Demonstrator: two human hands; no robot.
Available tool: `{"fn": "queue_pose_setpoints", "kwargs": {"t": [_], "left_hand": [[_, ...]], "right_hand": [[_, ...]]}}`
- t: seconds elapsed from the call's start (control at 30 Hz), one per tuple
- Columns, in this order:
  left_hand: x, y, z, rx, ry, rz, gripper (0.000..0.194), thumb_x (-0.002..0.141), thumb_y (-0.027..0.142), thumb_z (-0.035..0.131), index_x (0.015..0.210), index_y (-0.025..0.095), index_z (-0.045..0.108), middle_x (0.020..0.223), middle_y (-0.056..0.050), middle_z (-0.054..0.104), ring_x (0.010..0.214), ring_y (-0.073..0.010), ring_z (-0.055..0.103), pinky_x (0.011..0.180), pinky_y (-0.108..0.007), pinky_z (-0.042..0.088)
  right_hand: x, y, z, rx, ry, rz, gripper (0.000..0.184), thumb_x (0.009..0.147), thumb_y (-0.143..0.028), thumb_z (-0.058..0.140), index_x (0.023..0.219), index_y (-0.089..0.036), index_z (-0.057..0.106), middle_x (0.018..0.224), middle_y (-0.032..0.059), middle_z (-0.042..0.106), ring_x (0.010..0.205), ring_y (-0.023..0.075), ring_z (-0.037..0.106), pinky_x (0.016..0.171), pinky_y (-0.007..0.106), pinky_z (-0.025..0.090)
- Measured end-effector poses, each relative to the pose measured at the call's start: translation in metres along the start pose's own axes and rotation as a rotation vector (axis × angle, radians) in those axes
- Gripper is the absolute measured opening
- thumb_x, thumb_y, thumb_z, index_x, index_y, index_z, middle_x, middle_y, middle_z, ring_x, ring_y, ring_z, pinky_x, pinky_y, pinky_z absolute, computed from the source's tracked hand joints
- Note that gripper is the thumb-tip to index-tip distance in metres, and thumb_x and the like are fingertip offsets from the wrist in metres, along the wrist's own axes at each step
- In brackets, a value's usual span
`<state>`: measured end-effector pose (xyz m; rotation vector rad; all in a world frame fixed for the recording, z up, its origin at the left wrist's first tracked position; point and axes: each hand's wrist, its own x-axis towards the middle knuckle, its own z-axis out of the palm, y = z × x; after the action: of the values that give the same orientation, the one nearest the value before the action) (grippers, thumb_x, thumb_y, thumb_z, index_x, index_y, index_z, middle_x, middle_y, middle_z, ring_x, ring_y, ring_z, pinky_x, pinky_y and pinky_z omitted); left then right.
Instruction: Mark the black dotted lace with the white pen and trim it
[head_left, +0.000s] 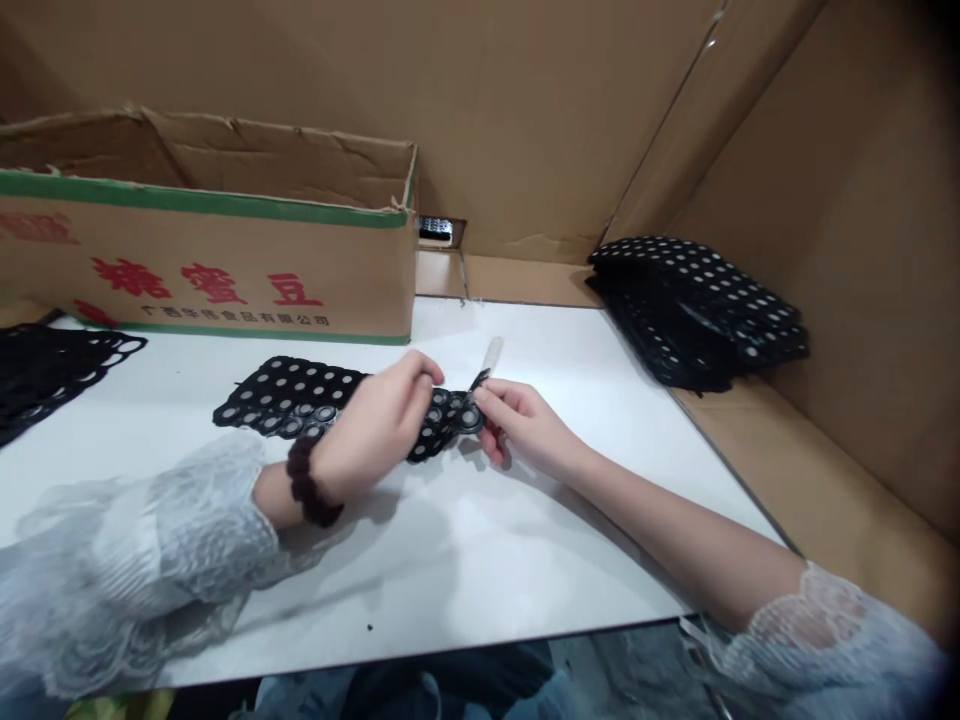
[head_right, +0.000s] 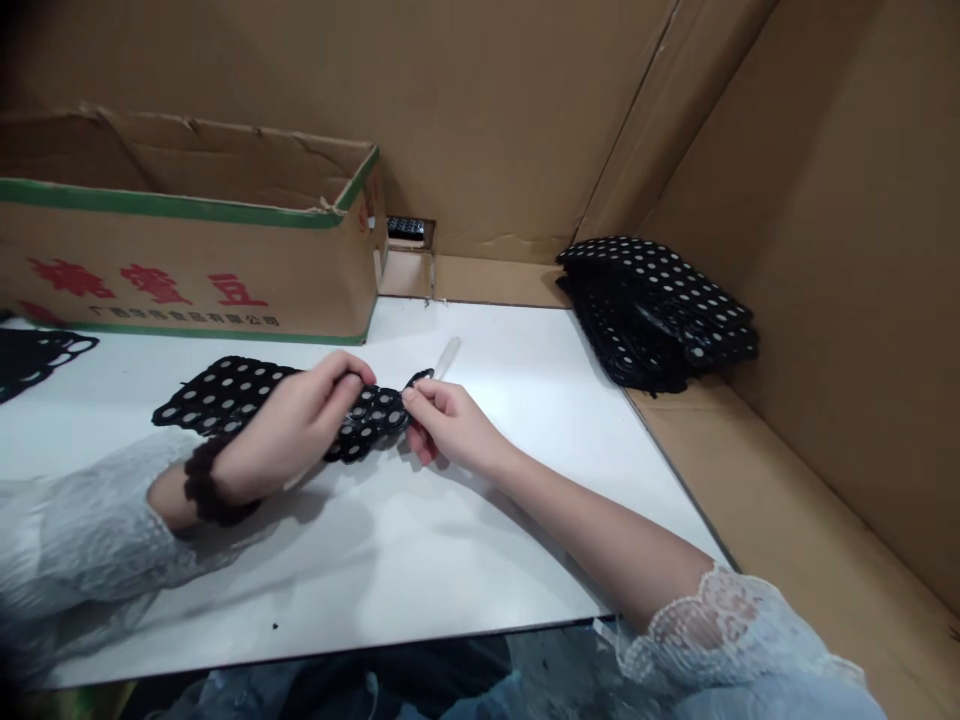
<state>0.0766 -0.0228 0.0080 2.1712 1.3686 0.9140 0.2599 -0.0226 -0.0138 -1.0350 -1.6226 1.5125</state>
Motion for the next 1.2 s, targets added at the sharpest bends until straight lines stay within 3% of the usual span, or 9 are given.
{"fn": "queue_pose_setpoints", "kwargs": {"t": [0.1, 0.23, 0.57, 0.7, 0.87, 1.0, 1.1, 1.2], "left_hand": [[-0.012, 0.015, 0.007, -0.026, -0.163, 0.049, 0.017, 0.087, 0.024, 0.03, 0.091, 0.019, 0.046, 0.077, -0.001, 0.056, 0.069, -0.014, 0.052, 0.065, -0.025, 0.038], [-0.022, 0.024, 0.011, -0.122, -0.243, -0.01, 0.018, 0.089, 0.025, 0.029, 0.097, 0.02, 0.044, 0.081, 0.0, 0.059, 0.073, -0.0137, 0.055, 0.069, -0.025, 0.039], [-0.023, 0.025, 0.012, -0.198, -0.222, -0.02, 0.012, 0.088, 0.022, 0.031, 0.094, 0.02, 0.042, 0.074, 0.001, 0.06, 0.067, -0.0123, 0.056, 0.063, -0.023, 0.041], [-0.022, 0.024, 0.012, -0.25, -0.285, -0.038, 0.009, 0.087, 0.022, 0.033, 0.088, 0.02, 0.042, 0.073, 0.001, 0.061, 0.068, -0.0129, 0.057, 0.063, -0.024, 0.041], [-0.019, 0.021, 0.012, -0.382, -0.346, -0.113, 0.01, 0.085, 0.025, 0.035, 0.08, 0.02, 0.043, 0.073, 0.001, 0.059, 0.068, -0.0124, 0.054, 0.061, -0.024, 0.04], [-0.015, 0.019, 0.016, -0.615, -0.346, -0.261, 0.009, 0.079, 0.016, 0.036, 0.076, 0.02, 0.043, 0.058, 0.004, 0.051, 0.055, -0.0091, 0.047, 0.051, -0.02, 0.035], [-0.006, 0.01, 0.012, -0.611, -0.225, -0.347, 0.007, 0.074, 0.015, 0.04, 0.074, 0.019, 0.046, 0.05, 0.005, 0.044, 0.048, -0.0085, 0.041, 0.045, -0.019, 0.031], [0.008, -0.006, -0.005, -0.449, 0.114, -0.359, 0.011, 0.072, 0.019, 0.043, 0.078, 0.019, 0.052, 0.055, 0.004, 0.044, 0.048, -0.009, 0.04, 0.044, -0.02, 0.03]], "right_hand": [[-0.001, -0.003, 0.007, 0.024, -0.008, 0.007, 0.03, 0.083, -0.044, 0.04, 0.069, -0.017, 0.041, 0.043, -0.0066, 0.047, 0.032, 0.0049, 0.044, 0.031, 0.015, 0.033], [-0.002, -0.003, 0.013, 0.02, 0.033, 0.01, 0.029, 0.084, -0.043, 0.04, 0.07, -0.017, 0.039, 0.046, -0.0064, 0.05, 0.035, 0.0054, 0.047, 0.034, 0.016, 0.034], [-0.007, -0.005, 0.017, 0.09, -0.028, -0.026, 0.024, 0.087, -0.039, 0.036, 0.076, -0.018, 0.037, 0.054, -0.003, 0.053, 0.046, 0.0073, 0.05, 0.042, 0.019, 0.034], [-0.01, -0.003, 0.02, 0.052, 0.006, -0.041, 0.023, 0.087, -0.038, 0.037, 0.074, -0.019, 0.035, 0.056, -0.0041, 0.051, 0.047, 0.0071, 0.05, 0.043, 0.019, 0.036], [-0.013, 0.003, 0.02, -0.096, 0.035, -0.065, 0.023, 0.086, -0.036, 0.038, 0.071, -0.019, 0.032, 0.057, -0.0048, 0.048, 0.046, 0.0057, 0.045, 0.045, 0.019, 0.037], [-0.014, 0.002, 0.022, -0.093, 0.016, -0.096, 0.02, 0.086, -0.03, 0.038, 0.071, -0.02, 0.031, 0.054, -0.0053, 0.047, 0.047, 0.0064, 0.045, 0.047, 0.02, 0.038], [-0.013, -0.001, 0.022, -0.023, -0.002, -0.095, 0.018, 0.086, -0.025, 0.037, 0.07, -0.02, 0.03, 0.054, -0.0048, 0.049, 0.049, 0.0074, 0.048, 0.048, 0.02, 0.039], [-0.011, -0.006, 0.015, -0.01, 0.056, -0.079, 0.018, 0.082, -0.019, 0.04, 0.066, -0.019, 0.033, 0.054, -0.0044, 0.05, 0.049, 0.0069, 0.049, 0.046, 0.019, 0.038]]}}
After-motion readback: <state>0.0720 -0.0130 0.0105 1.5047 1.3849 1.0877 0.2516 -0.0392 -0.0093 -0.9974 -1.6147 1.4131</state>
